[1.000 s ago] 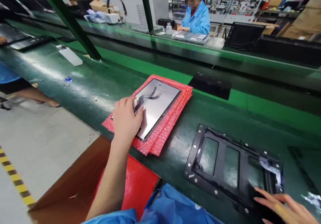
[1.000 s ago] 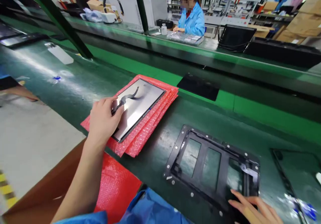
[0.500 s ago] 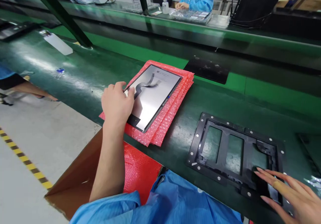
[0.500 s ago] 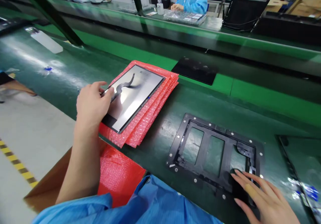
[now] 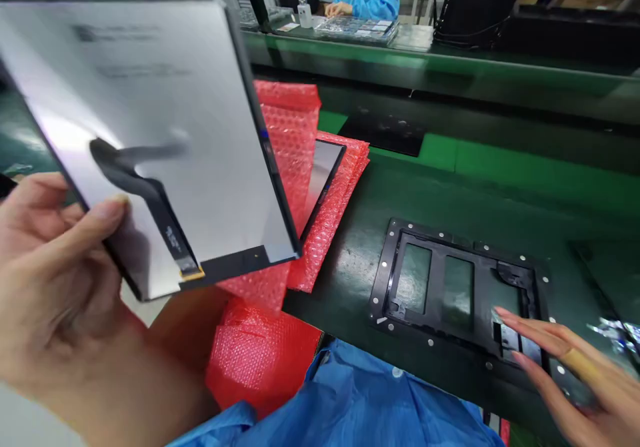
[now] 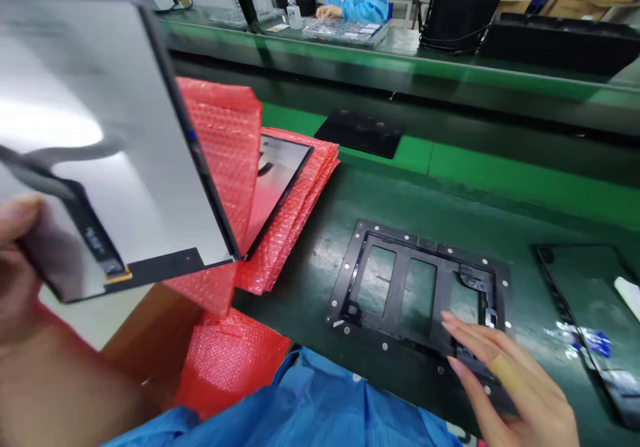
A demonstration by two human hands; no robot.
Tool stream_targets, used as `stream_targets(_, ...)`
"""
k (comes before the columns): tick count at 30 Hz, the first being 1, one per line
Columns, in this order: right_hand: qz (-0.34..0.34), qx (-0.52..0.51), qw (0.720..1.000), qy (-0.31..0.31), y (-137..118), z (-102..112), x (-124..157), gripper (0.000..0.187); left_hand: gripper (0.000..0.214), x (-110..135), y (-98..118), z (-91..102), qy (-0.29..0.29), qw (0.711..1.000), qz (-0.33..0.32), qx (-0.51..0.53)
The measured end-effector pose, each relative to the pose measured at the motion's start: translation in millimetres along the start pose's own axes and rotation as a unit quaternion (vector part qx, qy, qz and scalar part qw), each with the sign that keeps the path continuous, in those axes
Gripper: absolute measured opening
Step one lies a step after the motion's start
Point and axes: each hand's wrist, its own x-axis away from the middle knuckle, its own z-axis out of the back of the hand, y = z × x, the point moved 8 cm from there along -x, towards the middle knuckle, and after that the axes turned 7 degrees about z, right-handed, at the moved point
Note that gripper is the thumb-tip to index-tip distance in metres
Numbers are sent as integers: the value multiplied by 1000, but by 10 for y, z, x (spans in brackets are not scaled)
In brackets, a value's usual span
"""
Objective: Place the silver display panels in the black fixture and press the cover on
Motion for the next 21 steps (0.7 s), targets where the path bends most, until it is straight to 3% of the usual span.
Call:
stream_targets(2,-25,-25,999,32,-90,-8,-80,19,31,308,128,-125,-19,995,-35,92)
stream_targets(7,-86,-90,985,117,-178,-93,-297,11,35,1076,-69,-841,-136,967,130,172)
stream_targets(11,-84,-76,979,169,-228,-84,-542,11,46,1468,-260,-1278,-263,921,221,182)
stream_targets(15,-97,-47,975,192,-154,-122,-658,9,41,1573,-289,-1376,-299,911,229,171)
stream_targets(21,-151,-72,973,161,52,-234,-614,10,39,1620,-324,-1330,-295,921,216,138)
